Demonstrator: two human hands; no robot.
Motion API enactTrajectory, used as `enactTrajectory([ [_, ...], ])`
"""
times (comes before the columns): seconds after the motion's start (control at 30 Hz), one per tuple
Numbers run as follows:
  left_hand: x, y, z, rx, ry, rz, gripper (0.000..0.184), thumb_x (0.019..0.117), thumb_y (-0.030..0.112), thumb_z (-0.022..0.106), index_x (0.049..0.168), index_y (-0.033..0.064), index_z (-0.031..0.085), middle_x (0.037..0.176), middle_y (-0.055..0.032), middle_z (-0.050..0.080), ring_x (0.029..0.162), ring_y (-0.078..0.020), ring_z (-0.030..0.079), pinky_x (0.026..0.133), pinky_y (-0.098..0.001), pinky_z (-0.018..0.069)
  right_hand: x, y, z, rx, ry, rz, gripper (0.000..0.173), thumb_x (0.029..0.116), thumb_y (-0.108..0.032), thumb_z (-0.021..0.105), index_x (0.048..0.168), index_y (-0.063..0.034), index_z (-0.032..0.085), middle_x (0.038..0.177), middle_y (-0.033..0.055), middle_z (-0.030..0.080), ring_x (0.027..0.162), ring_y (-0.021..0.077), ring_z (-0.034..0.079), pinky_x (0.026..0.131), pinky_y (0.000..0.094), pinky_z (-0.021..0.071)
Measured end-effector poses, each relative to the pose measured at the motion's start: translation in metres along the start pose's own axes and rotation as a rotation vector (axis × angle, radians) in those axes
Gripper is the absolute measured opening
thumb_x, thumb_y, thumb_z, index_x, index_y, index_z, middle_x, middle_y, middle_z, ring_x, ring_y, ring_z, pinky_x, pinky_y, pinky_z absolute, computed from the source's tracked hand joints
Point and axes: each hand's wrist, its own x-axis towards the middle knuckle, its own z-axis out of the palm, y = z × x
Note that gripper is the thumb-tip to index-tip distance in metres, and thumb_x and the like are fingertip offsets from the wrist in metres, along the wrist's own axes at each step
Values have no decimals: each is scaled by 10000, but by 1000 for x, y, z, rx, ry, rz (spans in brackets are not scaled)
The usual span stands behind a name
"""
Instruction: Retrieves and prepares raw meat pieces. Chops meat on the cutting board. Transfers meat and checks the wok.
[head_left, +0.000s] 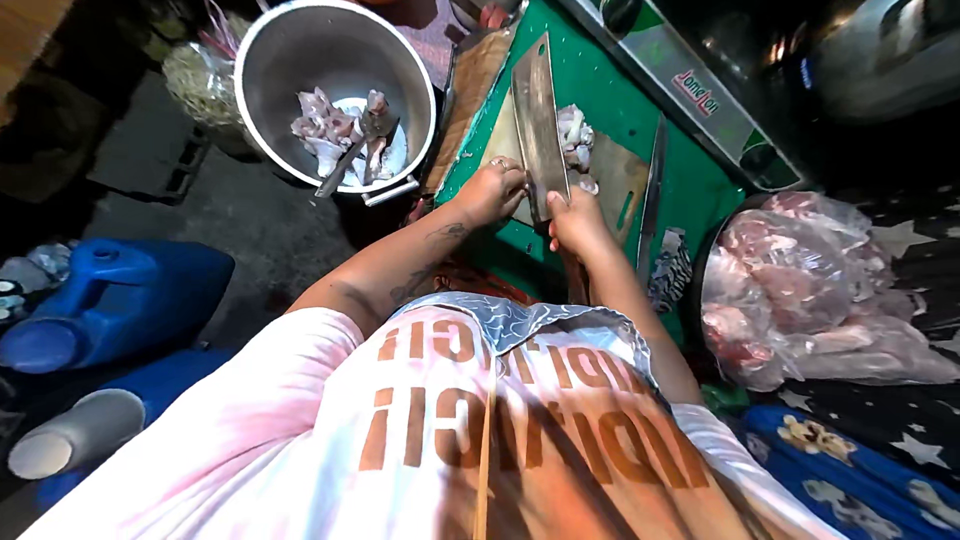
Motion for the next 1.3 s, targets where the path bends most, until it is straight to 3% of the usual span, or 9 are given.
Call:
enactTrajectory([
  [0.17, 5, 3, -5, 16, -78, -29, 166, 971, 105, 636, 988, -26, 737, 1135, -211, 718, 1143, -371, 673, 1039, -454, 516, -20, 25, 15, -2, 16, 34, 376, 1120, -352, 438, 1175, 0, 559, 700, 115, 578, 506, 213, 598, 524, 398, 563],
  [0.3, 12, 3, -11, -6, -181, -87, 171, 974, 112, 638, 1007, -27, 733, 1144, -211, 714, 1162, -369, 662, 1059, -456, 499, 6, 12, 22, 39, 3, 52, 422, 1119, -377, 431, 1259, 11, 522, 722, 125, 577, 508, 212, 598, 527, 390, 566],
  [0.47, 17, 0, -12, -10, -176, -92, 154, 955, 93, 644, 997, -24, 734, 1068, -198, 730, 1112, -359, 684, 1035, -465, 510, 47, -18, 23, 52, 41, -7, 440, 1120, -375, 415, 1302, 14, 514, 842, 156, 594, 546, 216, 598, 554, 403, 568],
  [0.6, 17, 5, -13, -47, -149, -162, 153, 959, 88, 649, 1014, -25, 736, 1048, -193, 734, 1069, -349, 700, 999, -482, 530, 23, -3, 27, 12, 19, 17, 456, 1123, -372, 404, 1316, 26, 518, 784, 166, 606, 541, 243, 615, 551, 428, 574],
  [0.7, 17, 3, -12, -54, -141, -152, 136, 956, 83, 655, 991, -24, 732, 1011, -191, 732, 1039, -348, 702, 980, -481, 532, 11, 7, 31, -10, 34, 45, 446, 1122, -367, 419, 1246, 45, 533, 740, 152, 599, 519, 226, 611, 538, 406, 570],
  [0.77, 17, 1, -12, -44, -152, -137, 128, 945, 83, 661, 985, -15, 733, 1012, -182, 734, 1046, -343, 701, 982, -477, 533, 19, -4, 31, -21, 62, 41, 426, 1119, -354, 428, 1222, 41, 552, 780, 160, 609, 536, 227, 615, 552, 407, 570],
  [0.93, 12, 0, -11, -43, -142, -76, 166, 964, 124, 643, 979, -13, 736, 1030, -178, 739, 1066, -343, 698, 988, -481, 531, 65, -41, 11, -9, 44, -30, 489, 1112, -385, 427, 1368, 23, 508, 972, 204, 628, 638, 252, 644, 622, 432, 589],
  [1.1, 1, -5, -12, -81, -68, -53, 154, 942, 128, 668, 980, -11, 723, 1096, -189, 717, 1098, -333, 685, 1001, -465, 535, 34, -40, -12, 44, -6, -15, 387, 1116, -343, 441, 1336, -34, 517, 809, 120, 586, 500, 174, 572, 499, 354, 558],
  [1.3, 1, -3, -13, -67, -53, -57, 144, 946, 97, 657, 977, -22, 733, 1069, -195, 723, 1053, -339, 700, 977, -462, 547, -14, 2, 9, 22, 1, 41, 364, 1122, -346, 436, 1218, -14, 550, 704, 104, 572, 495, 190, 587, 511, 369, 559],
])
